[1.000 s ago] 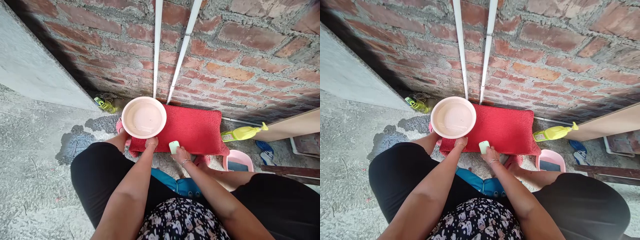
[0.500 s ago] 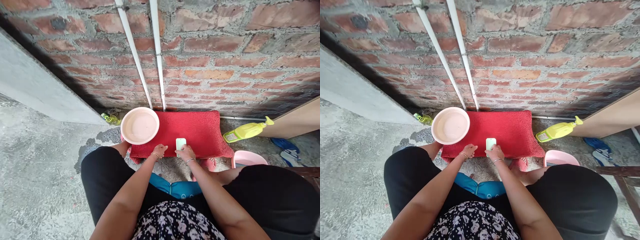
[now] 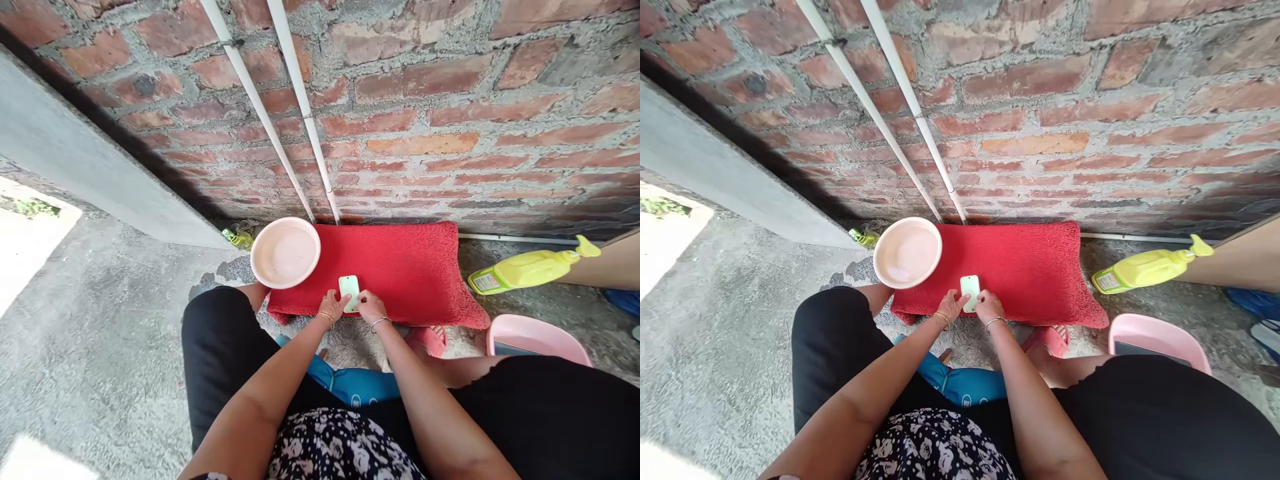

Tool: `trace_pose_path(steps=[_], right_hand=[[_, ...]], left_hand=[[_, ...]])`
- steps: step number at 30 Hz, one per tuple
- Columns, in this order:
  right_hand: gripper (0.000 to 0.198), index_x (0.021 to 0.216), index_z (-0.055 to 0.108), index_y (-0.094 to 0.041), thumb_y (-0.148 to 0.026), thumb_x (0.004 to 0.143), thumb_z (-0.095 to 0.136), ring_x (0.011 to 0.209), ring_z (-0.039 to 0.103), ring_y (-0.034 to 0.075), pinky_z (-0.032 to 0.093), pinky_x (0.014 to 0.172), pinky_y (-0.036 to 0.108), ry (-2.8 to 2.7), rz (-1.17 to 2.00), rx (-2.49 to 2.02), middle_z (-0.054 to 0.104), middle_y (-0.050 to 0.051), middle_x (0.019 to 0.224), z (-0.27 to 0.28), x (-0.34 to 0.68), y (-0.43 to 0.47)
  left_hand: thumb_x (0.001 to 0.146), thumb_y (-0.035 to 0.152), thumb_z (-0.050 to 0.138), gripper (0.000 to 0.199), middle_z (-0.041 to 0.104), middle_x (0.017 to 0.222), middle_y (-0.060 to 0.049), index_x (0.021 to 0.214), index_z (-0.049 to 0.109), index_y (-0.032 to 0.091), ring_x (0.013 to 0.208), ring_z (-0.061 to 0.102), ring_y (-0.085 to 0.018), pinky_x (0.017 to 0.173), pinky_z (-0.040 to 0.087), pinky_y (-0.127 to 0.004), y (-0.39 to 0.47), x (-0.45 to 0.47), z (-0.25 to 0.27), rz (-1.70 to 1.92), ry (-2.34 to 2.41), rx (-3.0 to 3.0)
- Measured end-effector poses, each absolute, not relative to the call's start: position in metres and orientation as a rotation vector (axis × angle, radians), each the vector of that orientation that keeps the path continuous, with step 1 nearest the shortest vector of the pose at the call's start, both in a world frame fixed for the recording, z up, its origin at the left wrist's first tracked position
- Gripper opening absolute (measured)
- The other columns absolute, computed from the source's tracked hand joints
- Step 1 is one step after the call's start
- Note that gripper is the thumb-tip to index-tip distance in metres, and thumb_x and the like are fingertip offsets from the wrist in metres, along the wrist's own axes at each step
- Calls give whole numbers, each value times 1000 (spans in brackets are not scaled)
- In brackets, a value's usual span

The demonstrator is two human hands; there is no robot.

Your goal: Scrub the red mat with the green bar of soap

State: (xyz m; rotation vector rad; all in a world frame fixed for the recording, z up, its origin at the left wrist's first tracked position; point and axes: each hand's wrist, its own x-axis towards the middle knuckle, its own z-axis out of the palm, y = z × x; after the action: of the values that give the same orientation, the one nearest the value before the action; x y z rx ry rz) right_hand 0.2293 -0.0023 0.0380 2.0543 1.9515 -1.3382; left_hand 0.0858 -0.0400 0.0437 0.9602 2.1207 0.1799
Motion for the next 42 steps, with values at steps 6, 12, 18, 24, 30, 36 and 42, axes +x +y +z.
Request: trace_pose_path(steps=[6,12,18,24,30,36,42], right_hand=[[33,107,67,-18,-36,83,54,96,65,26,48,81,35,1622,-1035,2431,62,17,111,35,304,29],[33,106,69,-19,-36,83,51,97,66,28,50,80,37,1573,-1068,2352,60,18,116,27,322,38],[36,107,67,-20,-39,83,49,100,65,30,50,79,39,1549,-1121,2281,58,18,117,31,320,44],[39,110,65,-19,-42,83,49,100,64,30,50,81,41,1535,-1112,2269,57,19,118,33,319,45],[38,108,65,-19,-41,83,47,99,64,30,50,81,40,1575,-1062,2250,57,18,115,34,318,43],[39,105,65,-19,-45,84,46,95,64,30,50,78,41,1577,-997,2260,58,17,111,30,317,42],[36,104,65,-20,-45,84,47,95,64,27,50,77,37,1621,-950,2207,59,16,109,26,319,44]], left_hand=[[67,73,63,109,46,136,-19,153,21,19,119,54,-34,93,46,-41,-27,130,58,-115,2291,1118],[78,53,62,95,46,131,-17,155,16,21,111,57,-28,86,49,-37,-22,150,51,-257,2300,1266],[84,37,54,78,47,125,-17,153,25,17,111,52,-28,85,49,-35,-39,95,55,-284,2402,1432],[84,32,54,74,47,124,-17,153,28,21,108,50,-28,87,47,-38,-49,42,50,-436,2509,1414],[87,32,49,71,49,121,-17,154,26,23,106,51,-28,86,45,-38,-47,47,34,-450,2583,1313],[86,35,54,74,50,118,-16,153,28,23,105,50,-27,86,44,-38,-66,80,22,-418,2364,1591],[89,43,49,69,52,114,-14,153,28,26,103,51,-27,85,46,-40,-50,88,24,-259,2310,1707]])
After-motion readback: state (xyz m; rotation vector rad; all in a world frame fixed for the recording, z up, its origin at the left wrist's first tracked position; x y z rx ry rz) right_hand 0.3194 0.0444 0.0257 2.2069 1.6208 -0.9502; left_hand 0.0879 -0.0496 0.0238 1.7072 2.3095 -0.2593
